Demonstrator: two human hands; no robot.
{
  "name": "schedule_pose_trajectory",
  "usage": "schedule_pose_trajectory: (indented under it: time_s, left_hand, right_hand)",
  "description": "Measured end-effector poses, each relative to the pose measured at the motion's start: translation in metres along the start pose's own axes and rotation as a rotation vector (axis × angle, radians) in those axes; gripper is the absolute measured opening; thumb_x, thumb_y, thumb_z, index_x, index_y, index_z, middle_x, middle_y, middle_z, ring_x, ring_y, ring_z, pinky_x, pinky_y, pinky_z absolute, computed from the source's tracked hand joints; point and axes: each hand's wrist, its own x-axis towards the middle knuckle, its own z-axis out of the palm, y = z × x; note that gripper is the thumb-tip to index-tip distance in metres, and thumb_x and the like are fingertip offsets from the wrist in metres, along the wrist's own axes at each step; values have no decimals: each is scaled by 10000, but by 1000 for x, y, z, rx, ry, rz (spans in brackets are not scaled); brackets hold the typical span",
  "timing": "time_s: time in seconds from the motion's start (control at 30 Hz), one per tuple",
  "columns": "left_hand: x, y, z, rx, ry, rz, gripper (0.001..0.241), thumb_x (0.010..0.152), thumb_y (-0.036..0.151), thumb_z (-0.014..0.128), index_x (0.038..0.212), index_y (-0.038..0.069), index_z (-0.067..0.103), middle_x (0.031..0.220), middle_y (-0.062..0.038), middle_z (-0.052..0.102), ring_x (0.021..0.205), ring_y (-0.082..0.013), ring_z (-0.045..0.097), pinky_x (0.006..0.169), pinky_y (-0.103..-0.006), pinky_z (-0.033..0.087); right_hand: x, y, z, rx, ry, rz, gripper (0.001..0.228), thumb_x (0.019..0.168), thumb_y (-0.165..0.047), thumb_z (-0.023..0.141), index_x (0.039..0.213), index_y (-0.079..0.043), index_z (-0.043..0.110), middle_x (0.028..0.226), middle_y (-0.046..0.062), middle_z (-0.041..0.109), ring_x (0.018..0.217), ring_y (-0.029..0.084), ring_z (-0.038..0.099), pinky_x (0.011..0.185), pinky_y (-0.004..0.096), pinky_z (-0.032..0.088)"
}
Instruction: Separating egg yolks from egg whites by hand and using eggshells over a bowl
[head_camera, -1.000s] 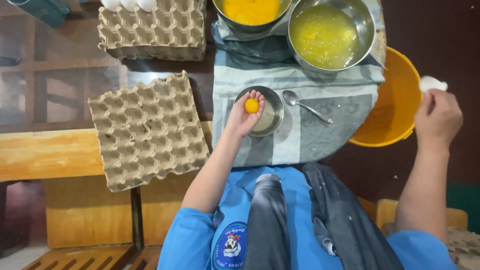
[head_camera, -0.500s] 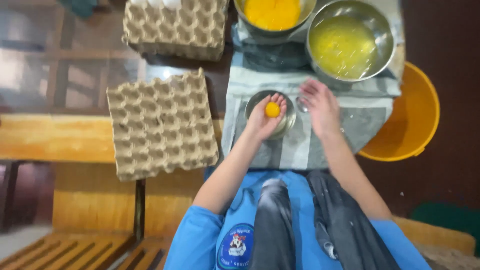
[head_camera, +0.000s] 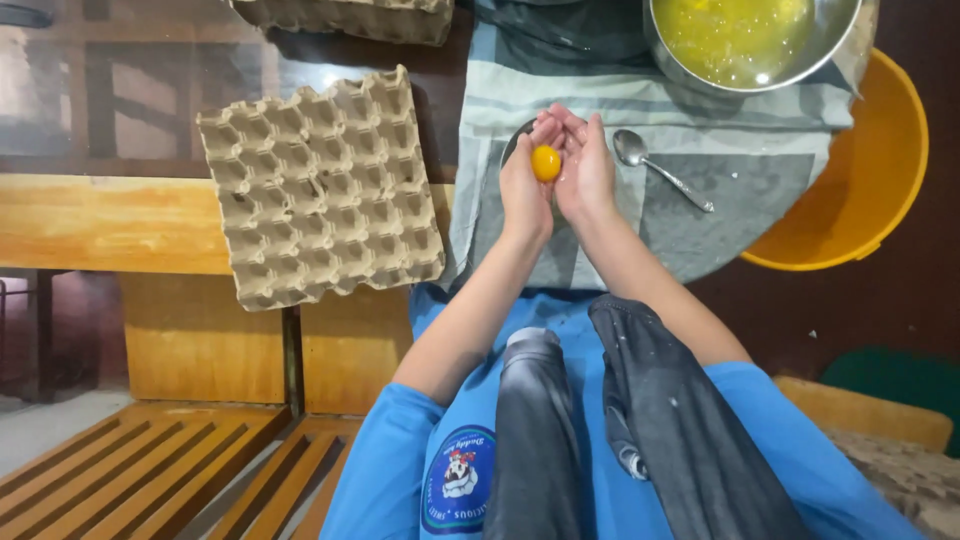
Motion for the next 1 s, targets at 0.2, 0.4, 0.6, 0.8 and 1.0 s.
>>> schedule_pose_trajectory:
  time_s: [0.2, 0.4, 0.6, 0.8, 1.0]
  left_hand:
    - [-23, 11, 9, 52, 23, 139, 426, 1138, 272, 431, 1350, -36, 635, 1363, -227, 626, 1290, -318, 590, 1117, -450, 463]
    - [-36, 14, 15, 67, 21, 212, 424, 1145, 269, 420, 1369, -28, 625, 1401, -224, 607, 1365, -343, 535, 1182, -448, 402]
    - [-44, 17, 13, 100, -3, 185, 466, 1150, 327, 388, 1420, 9, 594, 1448, -179, 588, 1423, -324, 491, 1204, -465, 348]
    - [-44, 14, 6, 37, 2, 125, 489, 1145, 340, 382, 1425, -11, 577, 1458, -200, 575, 1415, -326, 500, 1195, -438, 372]
    - [-42, 14, -3, 19, 6, 92, 497, 1146, 346, 372, 1433, -9, 570, 1463, -206, 568, 1410, -331, 503, 1192, -430, 377]
  right_hand:
    - [-5, 3, 10, 95, 56, 22, 512, 1052, -373, 466, 1276, 31, 689, 1295, 225, 691, 1215, 299, 677, 1118, 367, 519]
    - [-13, 3, 14, 216, 68, 37, 506, 1047, -339, 460, 1261, 65, 675, 1249, 255, 694, 1193, 330, 675, 1120, 402, 523]
    - [10, 14, -12, 344, 16, 61, 489, 1050, -302, 442, 1224, 93, 672, 1197, 291, 694, 1187, 401, 670, 1129, 463, 527]
    - [24, 10, -29, 369, -5, 84, 478, 1064, -286, 397, 1219, 77, 666, 1191, 259, 694, 1189, 382, 669, 1124, 455, 520]
    - [22, 7, -30, 386, 4, 147, 483, 1072, -318, 386, 1283, 29, 647, 1273, 223, 673, 1237, 351, 655, 1146, 449, 490]
